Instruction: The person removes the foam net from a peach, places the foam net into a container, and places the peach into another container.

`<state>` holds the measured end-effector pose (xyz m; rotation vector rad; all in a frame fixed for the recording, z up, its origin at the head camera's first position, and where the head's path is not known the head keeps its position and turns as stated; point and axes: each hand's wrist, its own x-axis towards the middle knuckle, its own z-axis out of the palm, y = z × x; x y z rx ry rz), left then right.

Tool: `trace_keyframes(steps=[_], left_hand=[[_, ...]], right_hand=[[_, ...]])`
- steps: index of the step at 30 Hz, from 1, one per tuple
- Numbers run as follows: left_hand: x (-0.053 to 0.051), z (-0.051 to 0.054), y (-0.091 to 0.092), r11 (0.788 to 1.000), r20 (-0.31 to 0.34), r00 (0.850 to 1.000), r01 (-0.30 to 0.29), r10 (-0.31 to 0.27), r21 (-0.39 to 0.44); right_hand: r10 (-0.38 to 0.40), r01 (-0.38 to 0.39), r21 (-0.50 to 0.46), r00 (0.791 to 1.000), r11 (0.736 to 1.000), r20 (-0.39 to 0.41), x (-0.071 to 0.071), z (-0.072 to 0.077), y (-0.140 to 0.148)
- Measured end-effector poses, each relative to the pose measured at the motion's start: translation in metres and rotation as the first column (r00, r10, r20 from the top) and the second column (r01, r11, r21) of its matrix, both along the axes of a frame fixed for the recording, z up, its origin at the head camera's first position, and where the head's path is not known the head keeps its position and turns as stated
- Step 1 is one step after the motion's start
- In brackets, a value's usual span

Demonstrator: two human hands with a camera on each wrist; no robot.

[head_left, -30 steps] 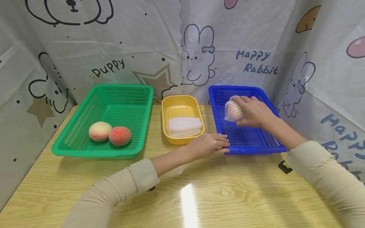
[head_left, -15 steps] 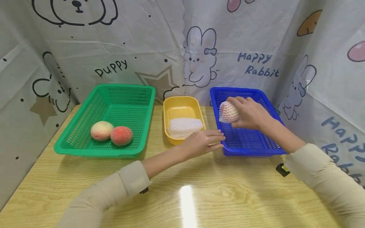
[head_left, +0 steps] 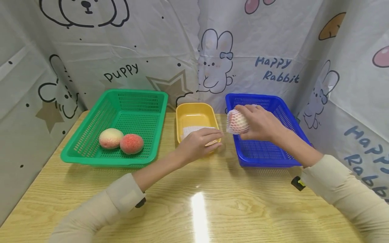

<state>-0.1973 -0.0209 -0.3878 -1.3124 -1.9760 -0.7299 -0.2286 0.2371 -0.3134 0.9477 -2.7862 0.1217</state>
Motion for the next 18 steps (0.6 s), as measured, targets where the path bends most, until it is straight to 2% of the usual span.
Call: trace_keyframes(steps=[4,11,18], left_hand=[[-0.001,0.004,-0.011,0.999,0.018,0.999,-0.039,0.039,0.026],[0.001,0.008,-0.025,0.997,0.053,0.997,-0.054,0.051,0.050],[0.004,0.006,-0.038,0.997,0.068,0.995,-0.074,0.071,0.029]], right_hand=[[0.000,0.000,0.004,1.000,1.000,0.002,0.003,-0.001,-0.007],[0.059,-0.059,0.011,0.998,0.998,-0.027,0.008,-0.001,-0.019],[0.111,-0.111,-0.009,0.994,0.994,-0.017,0.016,0.000,-0.030]])
